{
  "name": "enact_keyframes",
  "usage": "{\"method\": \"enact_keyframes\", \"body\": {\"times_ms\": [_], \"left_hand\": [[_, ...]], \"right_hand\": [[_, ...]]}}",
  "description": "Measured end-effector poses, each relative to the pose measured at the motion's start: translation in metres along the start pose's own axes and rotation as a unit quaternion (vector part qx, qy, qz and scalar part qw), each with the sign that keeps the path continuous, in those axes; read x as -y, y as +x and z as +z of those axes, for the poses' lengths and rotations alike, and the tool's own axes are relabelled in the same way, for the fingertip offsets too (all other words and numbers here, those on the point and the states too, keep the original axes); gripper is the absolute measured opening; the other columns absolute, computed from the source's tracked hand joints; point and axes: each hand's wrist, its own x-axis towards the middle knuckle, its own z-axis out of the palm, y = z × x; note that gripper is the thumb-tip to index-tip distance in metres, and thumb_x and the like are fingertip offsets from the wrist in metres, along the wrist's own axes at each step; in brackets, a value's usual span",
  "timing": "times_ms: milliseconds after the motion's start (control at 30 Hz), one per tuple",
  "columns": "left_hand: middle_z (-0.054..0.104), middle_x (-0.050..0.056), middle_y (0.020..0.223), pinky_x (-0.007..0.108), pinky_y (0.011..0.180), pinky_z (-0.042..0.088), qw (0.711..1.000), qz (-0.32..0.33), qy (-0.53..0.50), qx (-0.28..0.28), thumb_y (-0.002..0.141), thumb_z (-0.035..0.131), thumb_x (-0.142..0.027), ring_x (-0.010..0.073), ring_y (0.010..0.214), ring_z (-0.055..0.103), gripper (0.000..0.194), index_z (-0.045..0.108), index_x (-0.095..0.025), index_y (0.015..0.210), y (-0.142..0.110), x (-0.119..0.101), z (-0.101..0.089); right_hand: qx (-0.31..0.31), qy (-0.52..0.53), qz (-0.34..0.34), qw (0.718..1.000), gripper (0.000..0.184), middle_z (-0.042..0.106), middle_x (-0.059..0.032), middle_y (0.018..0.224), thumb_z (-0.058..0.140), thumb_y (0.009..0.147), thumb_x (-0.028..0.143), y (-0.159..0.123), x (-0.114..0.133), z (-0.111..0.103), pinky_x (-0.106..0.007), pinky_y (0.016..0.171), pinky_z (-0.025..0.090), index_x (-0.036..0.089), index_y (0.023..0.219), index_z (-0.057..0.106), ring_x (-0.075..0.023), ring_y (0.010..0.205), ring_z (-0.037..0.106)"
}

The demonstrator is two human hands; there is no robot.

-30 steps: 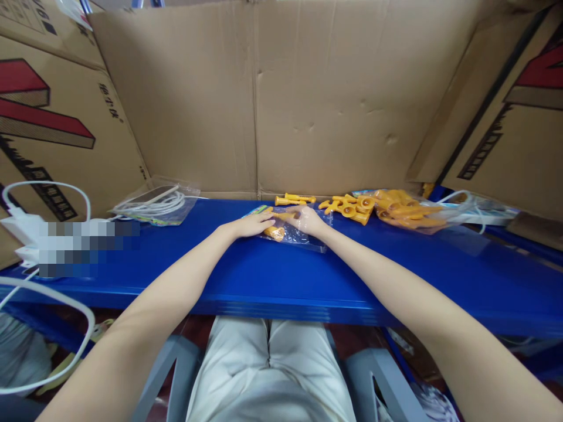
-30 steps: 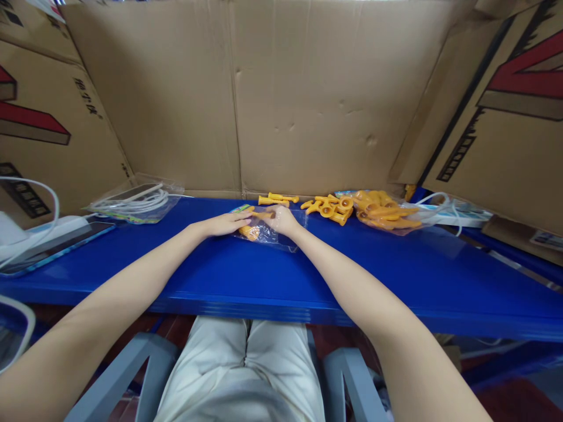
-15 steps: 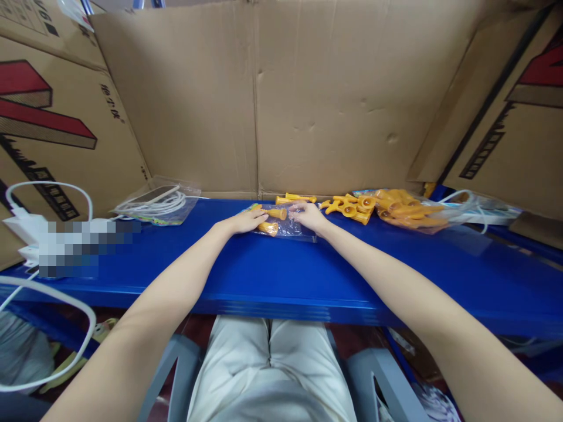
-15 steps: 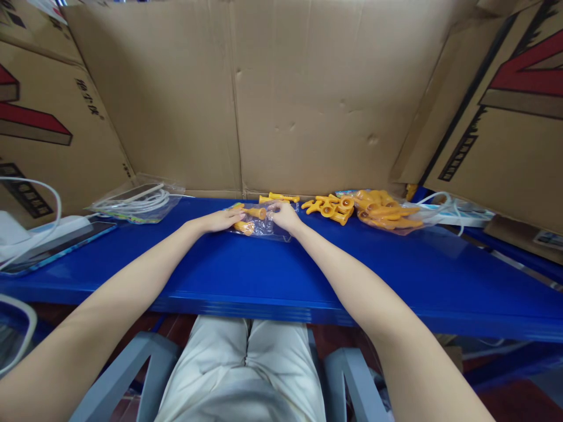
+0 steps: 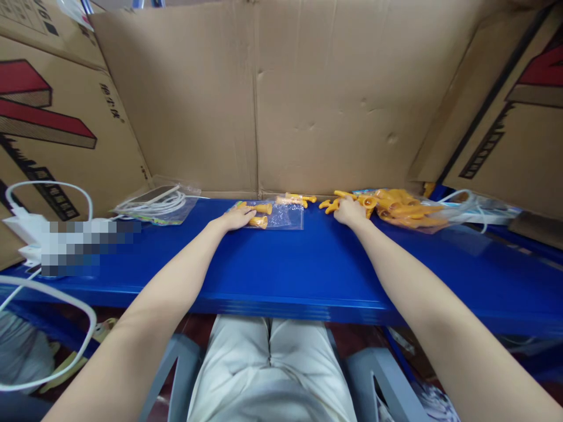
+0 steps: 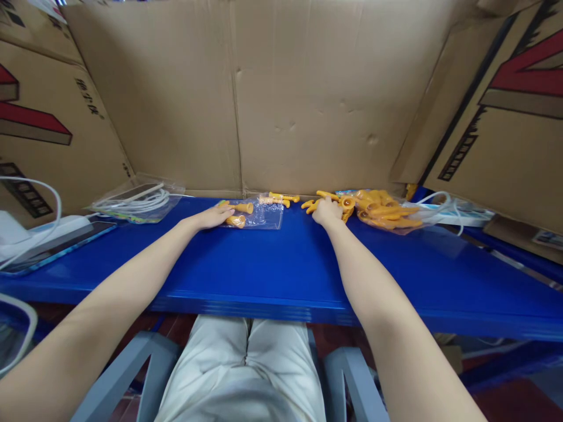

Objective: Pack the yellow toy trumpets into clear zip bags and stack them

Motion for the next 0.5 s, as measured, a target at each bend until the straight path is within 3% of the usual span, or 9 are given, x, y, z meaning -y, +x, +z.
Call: {"method": "enact_keyframes", "body": {"times_ms": [67, 267, 400, 500], "left_hand": [[0.026, 0.009, 0.155, 0.029, 0.114, 0.016, 1.000, 0.008, -0.005, 0.006, 0.093, 0.015, -0.045, 0.0198, 0.144, 0.022, 0.067, 0.035, -0.010, 0.146, 0.000, 0.000, -0.001], [0.028, 0.009, 0.154, 0.030, 0.114, 0.016, 1.000, 0.013, -0.007, 0.008, 0.091, 0.014, -0.048, 0.0200, 0.144, 0.019, 0.070, 0.037, -0.010, 0.145, 0.003, 0.003, 0.000], [0.029, 0.010, 0.154, 0.030, 0.114, 0.015, 1.000, 0.015, -0.010, 0.009, 0.091, 0.014, -0.048, 0.0197, 0.144, 0.019, 0.069, 0.038, -0.011, 0.144, 0.003, 0.004, 0.001], [0.028, 0.010, 0.154, 0.030, 0.115, 0.015, 1.000, 0.015, -0.013, 0.007, 0.092, 0.015, -0.046, 0.0195, 0.145, 0.019, 0.068, 0.036, -0.010, 0.145, 0.001, 0.002, 0.000]], "right_hand": [[0.038, -0.033, -0.002, 0.999, 0.043, 0.050, -0.0165, 0.138, 0.048, 0.087, 0.023, -0.001, 0.000, -0.001, -0.041, 0.094, 0.041, 0.012, 0.126, 0.059, -0.0325, 0.122, 0.048], [0.036, -0.062, -0.006, 0.997, 0.043, 0.060, -0.0196, 0.126, 0.048, 0.087, 0.029, -0.005, 0.015, -0.007, -0.042, 0.093, 0.042, 0.009, 0.123, 0.062, -0.0333, 0.123, 0.049], [0.037, -0.017, 0.008, 0.999, 0.040, 0.065, -0.0184, 0.117, 0.040, 0.091, 0.029, -0.005, 0.026, -0.010, -0.037, 0.091, 0.044, 0.010, 0.113, 0.068, -0.0297, 0.113, 0.059], [0.030, 0.035, -0.021, 0.999, 0.044, 0.065, -0.0201, 0.118, 0.032, 0.094, 0.026, -0.004, 0.033, -0.011, -0.032, 0.087, 0.045, 0.008, 0.112, 0.068, -0.0281, 0.111, 0.061]]}}
